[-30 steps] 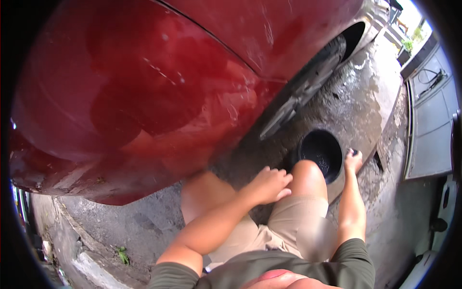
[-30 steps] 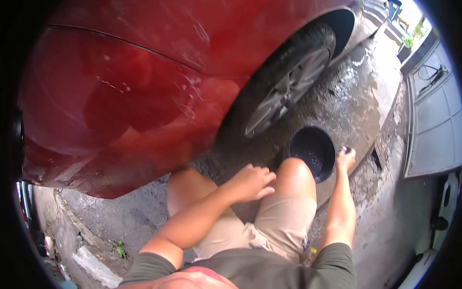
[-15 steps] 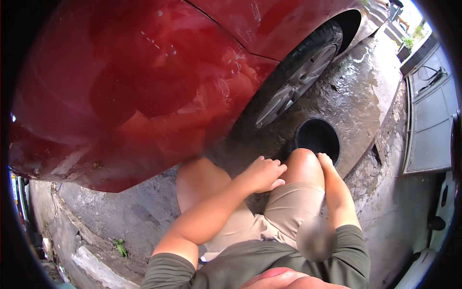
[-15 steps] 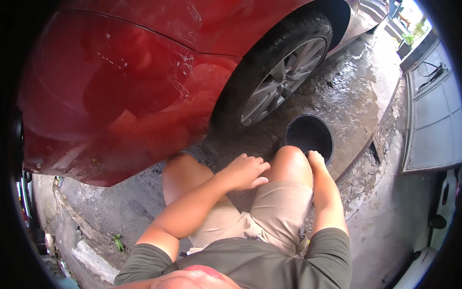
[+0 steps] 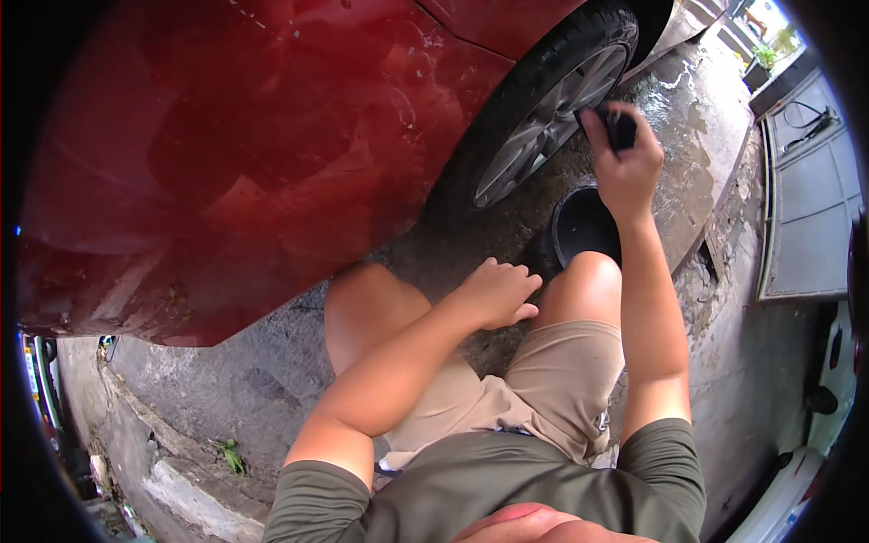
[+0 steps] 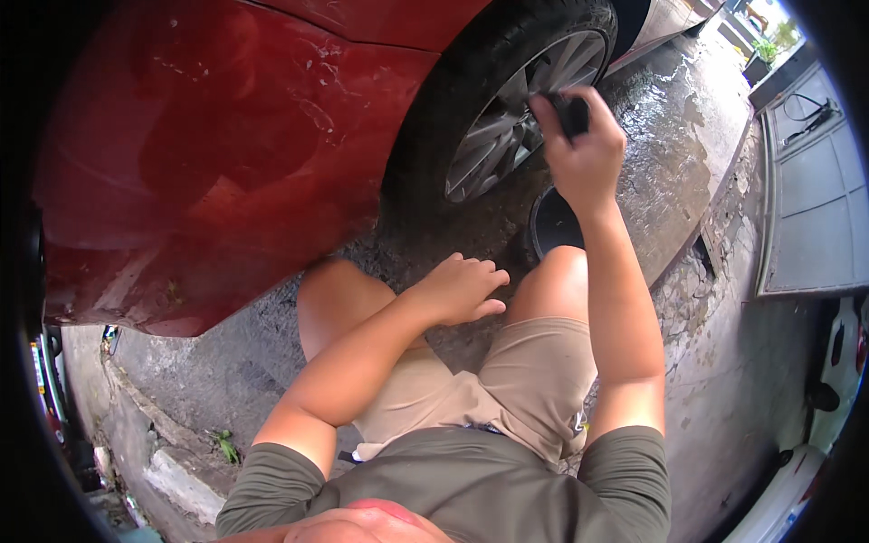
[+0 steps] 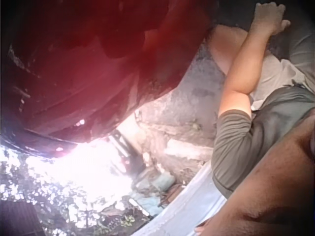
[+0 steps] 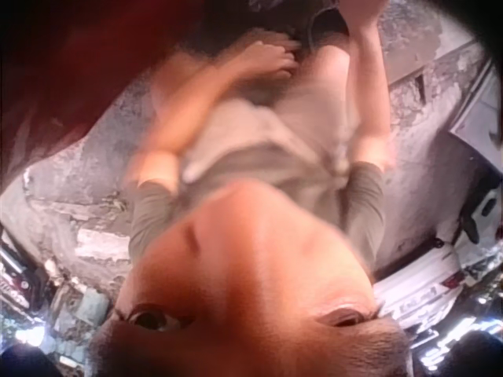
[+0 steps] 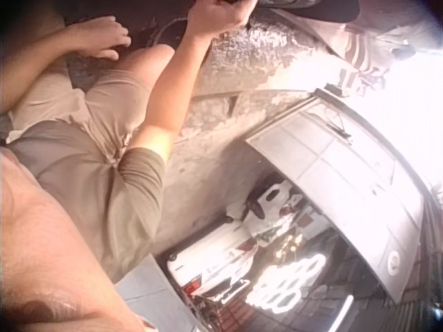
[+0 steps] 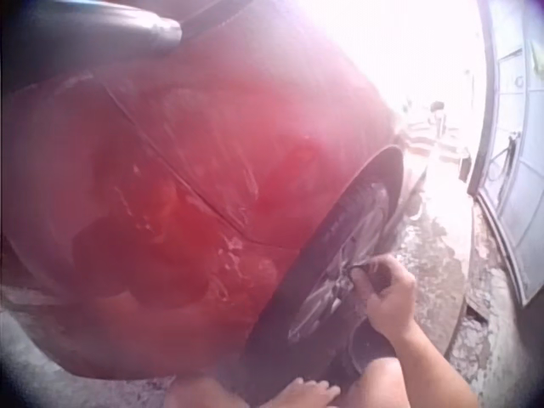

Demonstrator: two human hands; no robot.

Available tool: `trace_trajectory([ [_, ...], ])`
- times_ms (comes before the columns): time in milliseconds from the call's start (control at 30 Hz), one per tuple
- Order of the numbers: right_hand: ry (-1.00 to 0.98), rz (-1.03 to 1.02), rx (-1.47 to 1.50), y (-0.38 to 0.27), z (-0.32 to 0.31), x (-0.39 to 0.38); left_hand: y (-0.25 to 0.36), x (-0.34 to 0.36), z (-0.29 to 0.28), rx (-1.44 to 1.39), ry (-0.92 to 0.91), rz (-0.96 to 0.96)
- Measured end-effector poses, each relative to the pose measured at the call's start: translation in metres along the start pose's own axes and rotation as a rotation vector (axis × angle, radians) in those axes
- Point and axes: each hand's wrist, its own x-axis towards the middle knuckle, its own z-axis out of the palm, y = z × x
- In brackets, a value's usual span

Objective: The person sands a red car panel using a sanding block, frequently dipping it into a bucket of water and wiping the surface with their hand.

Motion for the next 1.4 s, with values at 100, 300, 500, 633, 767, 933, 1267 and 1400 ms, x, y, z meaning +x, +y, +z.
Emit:
trace_trajectory([
  [100,0.082,-0.349,0.18,-0.057,0.018,0.031,0.003,0.001,-0.009,0.011,-0.037,-0.004],
  [300,0.394,-0.33,0.307,-0.098,0.042,0.084,-0.002,-0.005,-0.015,-0.089,0.101,0.001],
  [500,0.255,-0.627,0.31,-0.115,0.041,0.081,-0.003,-0.007,-0.026,-0.163,0.364,0.084],
  [633,0.444,-0.179,0.241,-0.087,0.028,0.114,0.007,0.006,-0.033,-0.197,0.544,0.149],
  [767,0.13,-0.663,0.322,-0.112,0.047,0.079,0.002,-0.003,-0.05,0.024,1.02,0.214],
  [933,0.351,-0.441,0.265,-0.092,0.031,0.114,-0.004,-0.045,-0.088,0.709,1.58,0.089],
  [1267,0.139,-0.679,0.384,-0.096,0.049,0.09,-0.05,-0.04,-0.096,0.993,1.748,-0.295],
  [1400,0.447,-0.409,0.241,-0.081,0.036,0.138,-0.05,-0.036,-0.097,0.982,1.769,-0.254],
])
